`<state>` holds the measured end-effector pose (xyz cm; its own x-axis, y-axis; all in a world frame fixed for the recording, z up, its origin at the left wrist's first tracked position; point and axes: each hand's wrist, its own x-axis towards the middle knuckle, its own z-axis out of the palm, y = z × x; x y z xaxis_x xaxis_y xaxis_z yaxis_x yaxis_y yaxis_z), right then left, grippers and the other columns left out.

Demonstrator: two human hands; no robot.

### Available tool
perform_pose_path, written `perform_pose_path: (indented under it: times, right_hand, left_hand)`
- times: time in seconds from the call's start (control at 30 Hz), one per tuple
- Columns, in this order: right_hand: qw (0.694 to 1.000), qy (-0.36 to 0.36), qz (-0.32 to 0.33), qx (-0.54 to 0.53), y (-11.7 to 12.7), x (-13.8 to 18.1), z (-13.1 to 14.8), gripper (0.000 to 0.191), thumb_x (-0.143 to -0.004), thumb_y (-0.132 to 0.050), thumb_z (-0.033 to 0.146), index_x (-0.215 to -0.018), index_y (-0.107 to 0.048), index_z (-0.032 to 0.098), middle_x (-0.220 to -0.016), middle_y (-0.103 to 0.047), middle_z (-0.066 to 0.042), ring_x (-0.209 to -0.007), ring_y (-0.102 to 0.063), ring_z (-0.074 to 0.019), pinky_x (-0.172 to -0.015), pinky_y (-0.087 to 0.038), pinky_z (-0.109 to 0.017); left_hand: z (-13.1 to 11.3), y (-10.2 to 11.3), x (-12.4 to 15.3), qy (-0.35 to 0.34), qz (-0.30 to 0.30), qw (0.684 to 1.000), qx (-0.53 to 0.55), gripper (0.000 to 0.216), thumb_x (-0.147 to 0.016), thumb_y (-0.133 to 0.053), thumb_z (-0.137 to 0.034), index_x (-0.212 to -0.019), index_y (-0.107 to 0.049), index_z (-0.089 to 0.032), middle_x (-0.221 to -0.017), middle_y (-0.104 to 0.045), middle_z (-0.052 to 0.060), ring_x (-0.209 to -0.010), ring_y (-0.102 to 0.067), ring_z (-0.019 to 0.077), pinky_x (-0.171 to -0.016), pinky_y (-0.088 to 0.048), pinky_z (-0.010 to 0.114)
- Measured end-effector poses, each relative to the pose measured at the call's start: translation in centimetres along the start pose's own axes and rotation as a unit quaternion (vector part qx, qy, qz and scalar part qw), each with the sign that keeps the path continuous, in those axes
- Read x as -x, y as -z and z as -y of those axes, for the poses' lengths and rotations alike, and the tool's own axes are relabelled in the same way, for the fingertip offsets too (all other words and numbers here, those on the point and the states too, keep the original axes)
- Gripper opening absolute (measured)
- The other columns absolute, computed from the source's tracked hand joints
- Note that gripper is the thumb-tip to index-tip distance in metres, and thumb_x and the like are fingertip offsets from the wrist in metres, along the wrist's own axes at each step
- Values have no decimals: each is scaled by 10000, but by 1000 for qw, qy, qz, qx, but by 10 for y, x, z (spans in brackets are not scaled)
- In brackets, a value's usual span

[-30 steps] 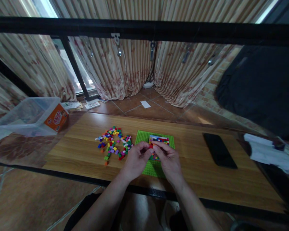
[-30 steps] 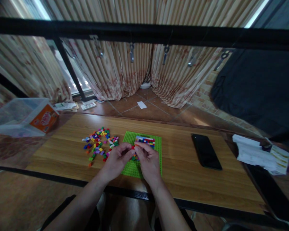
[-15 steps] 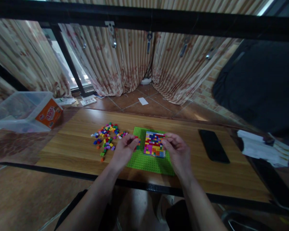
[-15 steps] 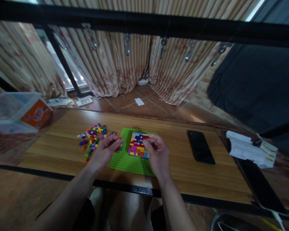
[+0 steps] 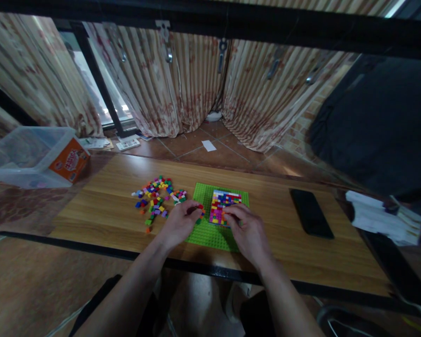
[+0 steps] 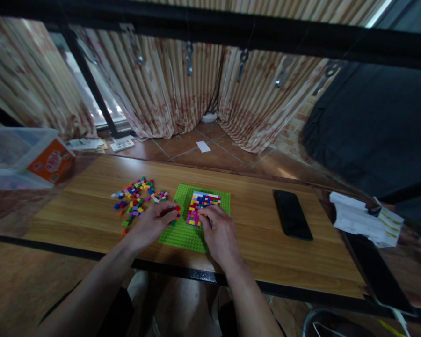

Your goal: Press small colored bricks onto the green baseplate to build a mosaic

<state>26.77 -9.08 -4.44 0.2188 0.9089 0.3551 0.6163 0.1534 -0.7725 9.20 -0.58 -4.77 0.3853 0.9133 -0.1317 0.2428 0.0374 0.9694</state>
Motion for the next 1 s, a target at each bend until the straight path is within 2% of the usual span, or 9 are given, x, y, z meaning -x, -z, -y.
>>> perform_pose_path:
  times: [0.2,0.43,0.73,1.0]
  right_hand:
    - [998,-38,-36,19,16,-1,-9,179,-894,-579,314,-892,-738,233,-921,-729,-46,-823,-670,-201,-788,-528,-357]
    - [994,-81,-78,-15,31,5,-28,188,-861,-623,361,-879,-749,221,-904,-734,-48,-810,-663,-203,-742,-519,-336]
    - [992,-115,-16,-44,35,15,-40,198,-848,-638,389,-889,-753,233,-939,-738,-50,-867,-663,-220,-777,-505,-342]
    - [994,-104,-3,-23,35,17,-37,150,-851,-637,341,-868,-737,230,-880,-721,-28,-776,-638,-186,-731,-485,-309]
  left_hand:
    - [1,3,-1,-8,3,1000,-14,168,-759,-610,-294,-827,-698,-167,-686,-637,-8,-609,-529,135,-555,-379,243]
    - [1,3,0,-9,10,1000,-1,184,-748,-622,-287,-857,-701,-161,-709,-640,-1,-637,-542,142,-572,-385,250]
    - [-3,1,0,0,26,1000,-9,192,-739,-618,-284,-861,-680,-150,-724,-645,1,-670,-554,150,-619,-397,265]
    - [-2,-1,-1,-11,29,999,-20,174,-757,-615,-282,-859,-683,-159,-718,-652,-2,-674,-571,155,-623,-404,268]
